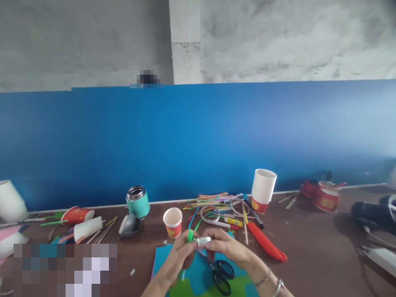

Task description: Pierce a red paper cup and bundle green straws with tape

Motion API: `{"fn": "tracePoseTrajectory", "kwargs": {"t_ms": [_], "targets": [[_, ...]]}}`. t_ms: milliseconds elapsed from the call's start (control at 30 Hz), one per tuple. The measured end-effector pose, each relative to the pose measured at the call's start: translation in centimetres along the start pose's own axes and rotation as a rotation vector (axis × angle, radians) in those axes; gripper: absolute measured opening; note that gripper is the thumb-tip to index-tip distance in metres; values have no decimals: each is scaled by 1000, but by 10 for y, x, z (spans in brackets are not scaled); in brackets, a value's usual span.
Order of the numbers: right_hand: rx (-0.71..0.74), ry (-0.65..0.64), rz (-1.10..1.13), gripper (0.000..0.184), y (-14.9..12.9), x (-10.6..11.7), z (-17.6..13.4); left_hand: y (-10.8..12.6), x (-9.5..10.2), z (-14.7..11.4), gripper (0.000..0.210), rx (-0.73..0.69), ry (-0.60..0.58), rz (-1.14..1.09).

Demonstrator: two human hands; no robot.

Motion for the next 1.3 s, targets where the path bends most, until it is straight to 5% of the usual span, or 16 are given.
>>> {"fn": "tracePoseTrajectory", "kwargs": {"t_ms": [233,867,1100,1300], "targets": [[-19,-51,192,33,7,-1,-1,-9,-9,-9,38,198,-50,-12],[-6,40,34,38,8,7,3,-5,-11,-2,35,102,0,102],[34,-128,268,34,8,0,-2,-15,-10,-6,45,179,11,-64],[-12,-145,310,33,13,-3,-1,-19,-12,-6,44,175,-33,-93]]}}
Point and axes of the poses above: each hand's wrist, its own z-axis towards the middle knuckle, its own x-axis out of the back of the hand, y = z × x, the point moved 10 cm from there along z, towards the middle knuckle, and after that the axes turned 12 degrees about -x, right-handed, at the moved point
